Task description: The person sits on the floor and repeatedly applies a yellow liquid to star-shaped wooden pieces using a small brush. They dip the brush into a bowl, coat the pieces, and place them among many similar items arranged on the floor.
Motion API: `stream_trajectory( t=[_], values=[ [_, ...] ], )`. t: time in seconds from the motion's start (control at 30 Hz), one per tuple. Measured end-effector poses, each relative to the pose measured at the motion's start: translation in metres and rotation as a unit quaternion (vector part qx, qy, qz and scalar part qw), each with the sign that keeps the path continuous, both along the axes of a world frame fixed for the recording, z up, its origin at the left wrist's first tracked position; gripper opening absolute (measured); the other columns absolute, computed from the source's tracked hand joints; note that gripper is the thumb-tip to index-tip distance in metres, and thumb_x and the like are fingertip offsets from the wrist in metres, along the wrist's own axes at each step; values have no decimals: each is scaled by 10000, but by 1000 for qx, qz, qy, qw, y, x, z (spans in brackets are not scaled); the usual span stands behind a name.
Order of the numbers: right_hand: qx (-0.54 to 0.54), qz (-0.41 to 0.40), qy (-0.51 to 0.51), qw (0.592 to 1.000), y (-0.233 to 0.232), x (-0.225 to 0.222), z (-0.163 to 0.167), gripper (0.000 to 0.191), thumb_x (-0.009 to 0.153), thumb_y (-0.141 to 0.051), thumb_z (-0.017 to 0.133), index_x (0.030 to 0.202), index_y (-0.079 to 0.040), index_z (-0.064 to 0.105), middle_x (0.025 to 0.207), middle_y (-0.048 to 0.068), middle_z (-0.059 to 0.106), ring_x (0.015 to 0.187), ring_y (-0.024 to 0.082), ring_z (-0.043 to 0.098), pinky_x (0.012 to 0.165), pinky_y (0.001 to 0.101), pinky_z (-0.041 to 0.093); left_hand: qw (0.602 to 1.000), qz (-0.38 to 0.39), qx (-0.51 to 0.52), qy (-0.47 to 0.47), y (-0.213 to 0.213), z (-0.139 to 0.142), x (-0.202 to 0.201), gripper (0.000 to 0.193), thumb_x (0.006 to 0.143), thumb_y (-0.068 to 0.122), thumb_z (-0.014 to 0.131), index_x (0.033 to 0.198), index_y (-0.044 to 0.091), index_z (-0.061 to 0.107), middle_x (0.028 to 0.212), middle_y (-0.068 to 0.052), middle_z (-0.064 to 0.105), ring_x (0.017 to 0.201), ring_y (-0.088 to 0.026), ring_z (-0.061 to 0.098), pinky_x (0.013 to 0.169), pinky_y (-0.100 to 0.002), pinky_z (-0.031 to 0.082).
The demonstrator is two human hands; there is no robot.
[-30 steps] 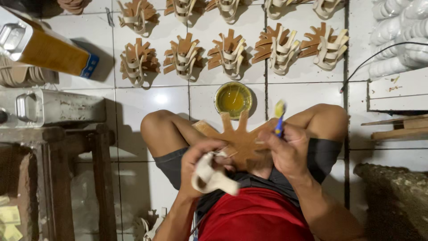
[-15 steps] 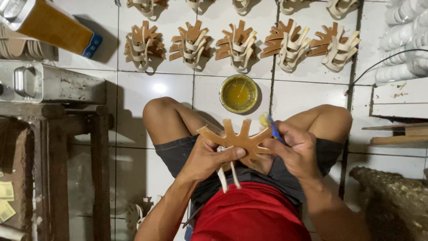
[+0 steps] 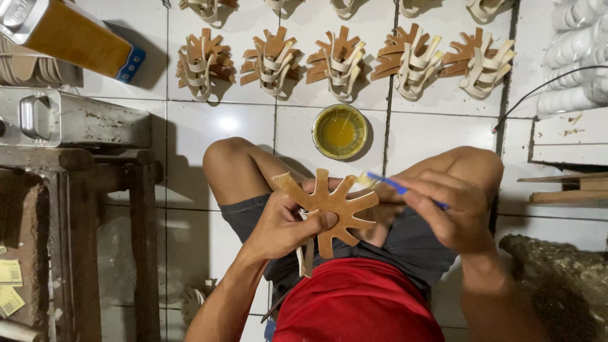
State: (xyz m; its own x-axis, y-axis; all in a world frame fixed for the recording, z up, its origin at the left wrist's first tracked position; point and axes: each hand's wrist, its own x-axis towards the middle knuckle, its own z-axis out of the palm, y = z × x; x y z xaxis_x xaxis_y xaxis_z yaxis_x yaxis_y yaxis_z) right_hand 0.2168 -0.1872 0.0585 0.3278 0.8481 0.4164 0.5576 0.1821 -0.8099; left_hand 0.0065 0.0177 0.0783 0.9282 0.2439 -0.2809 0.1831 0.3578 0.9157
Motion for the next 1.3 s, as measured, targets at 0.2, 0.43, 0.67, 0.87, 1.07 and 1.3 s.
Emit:
stream_trajectory(
  t=[0.2, 0.43, 0.67, 0.87, 1.07, 1.3],
  values=[
    [-124, -84, -26, 988, 5, 6, -5, 183, 1039, -26, 608, 1137, 69, 732, 716, 46, 708, 533, 65, 575, 425, 195, 405, 999, 27, -26, -13, 0, -10, -3, 465, 877, 41, 742, 1328, -20, 646, 1074, -73, 759, 956, -110, 706, 845, -276, 607],
    [-57, -139, 88, 985, -7, -3, -1, 219, 1021, -44, 560, 1139, -1, 739, 718, -1, 657, 538, 37, 518, 497, 224, 388, 978, 142, -155, 11, -9, -31, -9, 354, 874, -7, 751, 1211, -101, 698, 1035, -88, 749, 888, -150, 688, 769, -299, 568],
    [-103, -85, 37, 990, 4, -17, 4, 243, 955, -43, 662, 1185, -2, 730, 751, 25, 660, 581, 67, 544, 485, 223, 395, 987, 85, -132, 15, -14, -29, -8, 530, 897, 40, 704, 1414, -8, 598, 1085, -15, 699, 912, -73, 627, 792, -248, 527],
    [-93, -115, -1, 989, 4, -12, -10, 204, 971, -34, 643, 1147, -34, 745, 753, 29, 707, 576, 57, 624, 492, 193, 445, 982, 101, -161, -10, -15, -23, -4, 565, 890, 31, 662, 1443, -32, 567, 1073, -32, 702, 827, -87, 622, 730, -260, 533],
    [-104, -116, 44, 987, 3, -17, 5, 239, 993, -54, 624, 1204, 2, 720, 799, 60, 700, 647, 91, 637, 525, 228, 471, 980, 80, -181, -26, -13, -21, -1, 545, 908, 41, 699, 1422, -74, 555, 1063, -104, 716, 806, -133, 661, 680, -289, 557],
    [-177, -145, 73, 971, 25, -10, 2, 250, 999, -61, 663, 1223, 25, 730, 793, 76, 675, 664, 131, 602, 563, 273, 471, 977, 72, -196, -33, -14, -31, -4, 532, 877, 37, 693, 1371, -74, 531, 1100, -100, 715, 930, -155, 712, 806, -305, 607]
  ],
)
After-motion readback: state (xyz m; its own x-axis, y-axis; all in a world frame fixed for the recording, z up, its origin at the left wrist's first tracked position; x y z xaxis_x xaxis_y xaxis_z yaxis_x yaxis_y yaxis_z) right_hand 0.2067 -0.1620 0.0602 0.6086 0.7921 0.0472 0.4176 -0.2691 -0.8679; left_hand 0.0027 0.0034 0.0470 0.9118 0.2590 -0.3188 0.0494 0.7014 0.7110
